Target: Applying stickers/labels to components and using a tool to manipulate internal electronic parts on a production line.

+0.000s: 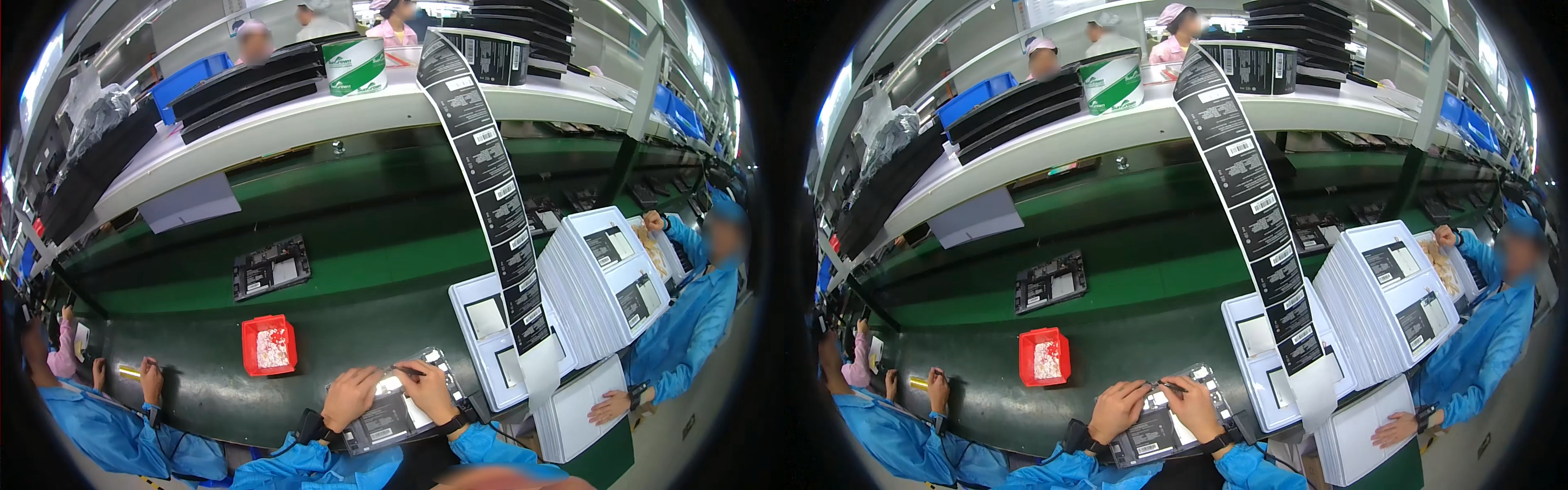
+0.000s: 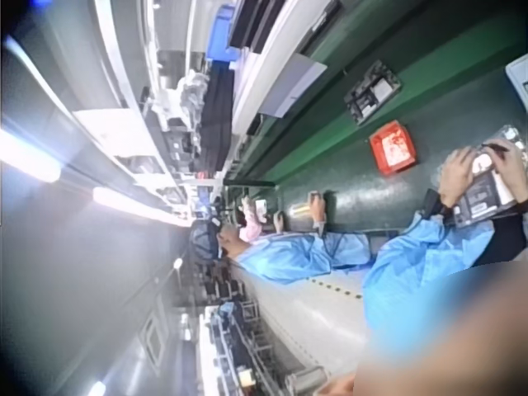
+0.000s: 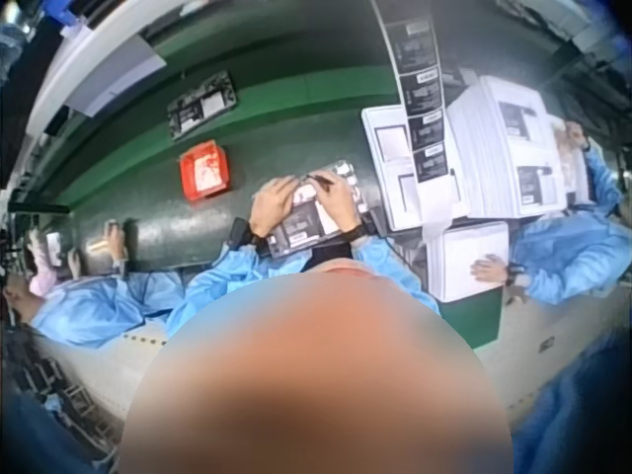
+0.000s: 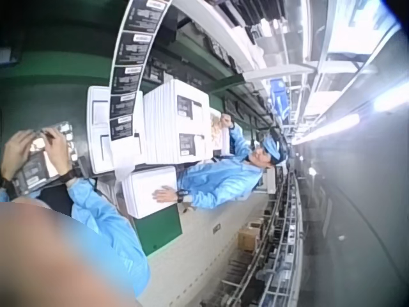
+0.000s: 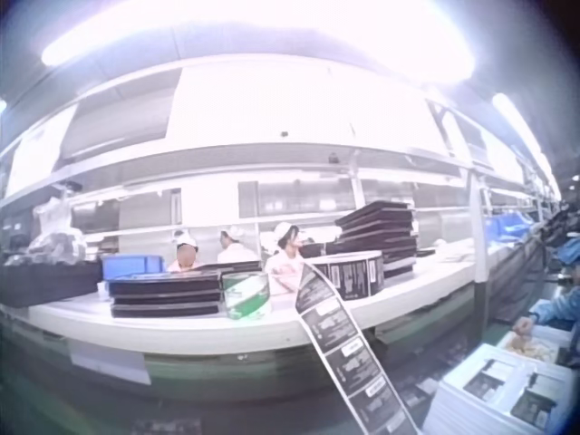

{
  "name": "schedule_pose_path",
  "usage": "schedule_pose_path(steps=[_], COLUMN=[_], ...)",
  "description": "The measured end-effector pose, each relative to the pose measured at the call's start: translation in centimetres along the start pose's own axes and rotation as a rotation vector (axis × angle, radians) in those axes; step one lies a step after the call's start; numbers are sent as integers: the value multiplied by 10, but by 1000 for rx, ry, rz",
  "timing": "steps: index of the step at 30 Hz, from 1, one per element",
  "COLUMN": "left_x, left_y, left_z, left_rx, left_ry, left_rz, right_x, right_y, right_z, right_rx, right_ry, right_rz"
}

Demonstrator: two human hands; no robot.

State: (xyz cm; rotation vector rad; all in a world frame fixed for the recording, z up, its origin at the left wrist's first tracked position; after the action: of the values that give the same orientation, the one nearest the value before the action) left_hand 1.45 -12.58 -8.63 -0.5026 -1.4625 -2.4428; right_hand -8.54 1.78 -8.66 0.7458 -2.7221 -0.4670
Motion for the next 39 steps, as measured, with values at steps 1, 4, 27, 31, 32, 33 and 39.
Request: schedule_pose_path(steps=[1,4,27,31,32,33,39], left_x=[-1,-3,-119,-100,-103,-103,-65], left_y=[0,4,1,8,8,2,-13], left_z=[0,4,-6,-9,-11,-14,-56], left_rx=[-4,-27,29,-155,-396,-651,-1452], left_ry=[-4,30,775,677,729,756,782], left_rz=[-4,-8,238,244,309,357,579], right_x=[0,3,-69,-77,-78,-79,-48], right_y=[1,0,58,70,77,75,71], right_z=[-2,0,66,53,51,59,37], right_rx=[-7,-46,348,333,359,374,345], right_ry=[-5,-2,-261,-316,-376,-366,-84], right_rz=[-19,-109,57,118,170,174,207])
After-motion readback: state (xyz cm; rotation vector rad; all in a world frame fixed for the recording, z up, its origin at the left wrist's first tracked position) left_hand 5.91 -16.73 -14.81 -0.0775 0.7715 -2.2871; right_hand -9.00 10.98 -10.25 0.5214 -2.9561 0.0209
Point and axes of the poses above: each hand's wrist, its own x-axis towards the middle knuckle, its own y-axis out of the back of the hand, z = x × y, the point moved 6 cm from there along x, towards the middle knuckle, and after that the axes turned 5 degrees about -x, right-handed, at the moved point
